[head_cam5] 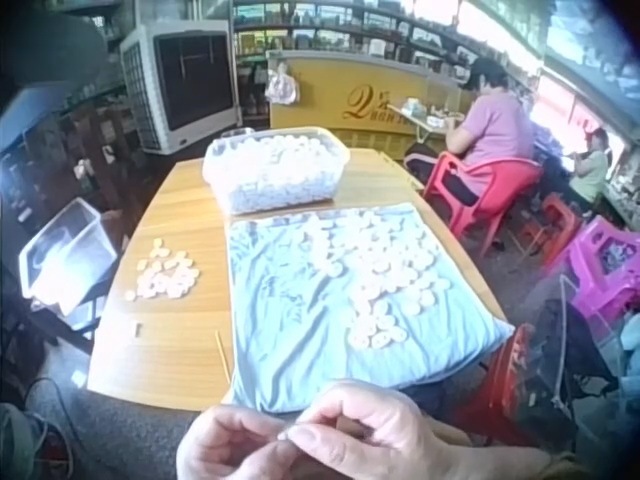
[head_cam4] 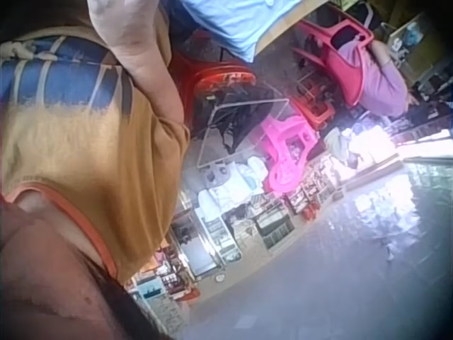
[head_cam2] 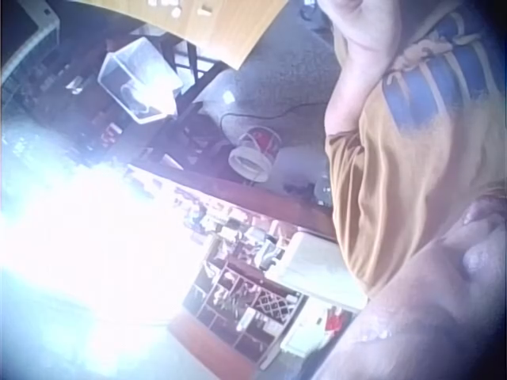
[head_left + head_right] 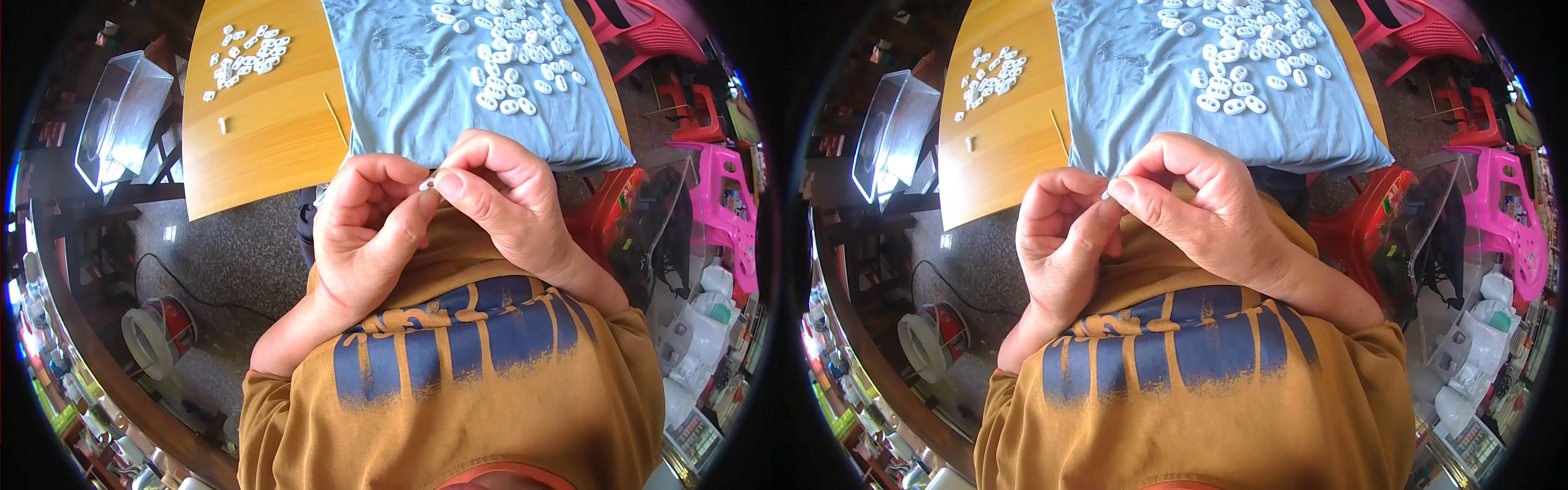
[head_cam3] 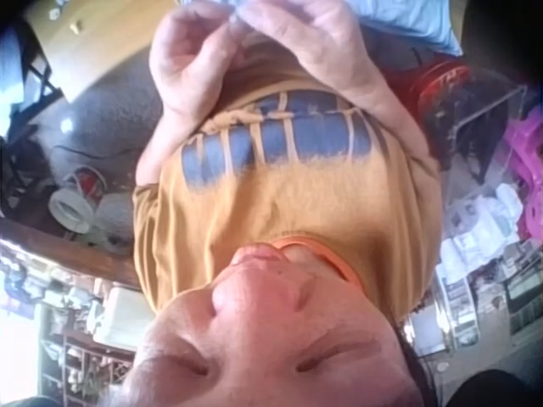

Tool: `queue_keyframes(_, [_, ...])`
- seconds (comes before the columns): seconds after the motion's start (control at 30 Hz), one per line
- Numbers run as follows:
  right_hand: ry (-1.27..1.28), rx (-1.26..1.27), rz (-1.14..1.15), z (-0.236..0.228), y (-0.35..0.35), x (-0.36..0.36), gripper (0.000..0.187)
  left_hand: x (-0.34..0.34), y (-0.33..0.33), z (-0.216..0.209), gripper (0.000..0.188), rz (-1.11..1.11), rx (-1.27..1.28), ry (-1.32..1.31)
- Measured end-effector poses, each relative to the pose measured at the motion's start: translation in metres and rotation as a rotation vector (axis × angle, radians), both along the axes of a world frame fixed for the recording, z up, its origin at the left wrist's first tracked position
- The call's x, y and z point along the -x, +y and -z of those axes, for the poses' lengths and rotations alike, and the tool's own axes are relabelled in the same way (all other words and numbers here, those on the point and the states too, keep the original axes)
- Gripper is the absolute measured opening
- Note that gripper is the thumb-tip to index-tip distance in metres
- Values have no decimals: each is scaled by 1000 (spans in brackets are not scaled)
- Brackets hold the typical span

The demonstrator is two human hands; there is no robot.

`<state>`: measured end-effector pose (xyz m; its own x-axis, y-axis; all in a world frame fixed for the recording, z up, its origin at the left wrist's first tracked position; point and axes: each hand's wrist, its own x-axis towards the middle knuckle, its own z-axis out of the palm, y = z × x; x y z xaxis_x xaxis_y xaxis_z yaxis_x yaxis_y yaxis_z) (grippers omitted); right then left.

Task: Assembling small white plastic button components with metal loop pins at a workstation.

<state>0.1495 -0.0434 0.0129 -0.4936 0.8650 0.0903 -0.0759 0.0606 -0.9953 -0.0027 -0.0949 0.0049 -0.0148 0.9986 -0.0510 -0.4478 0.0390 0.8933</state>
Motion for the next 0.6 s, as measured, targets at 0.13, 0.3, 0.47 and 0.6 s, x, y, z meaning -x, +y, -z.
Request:
queue_keyframes(0.13, [104,146,-54,-3,-1,1,13,2,0,2,17,35,5,-40])
queue_keyframes(0.3, [109,143,-54,-6,1,0,15,3,1,1,16,60,-2,-43])
queue_keyframes(0.47, [58,105,-44,-3,2,-1,15,4,2,0,16,76,6,-31])
queue_keyframes(0.6, [59,92,-30,-4,2,-1,13,3,2,-1,16,67,12,-37])
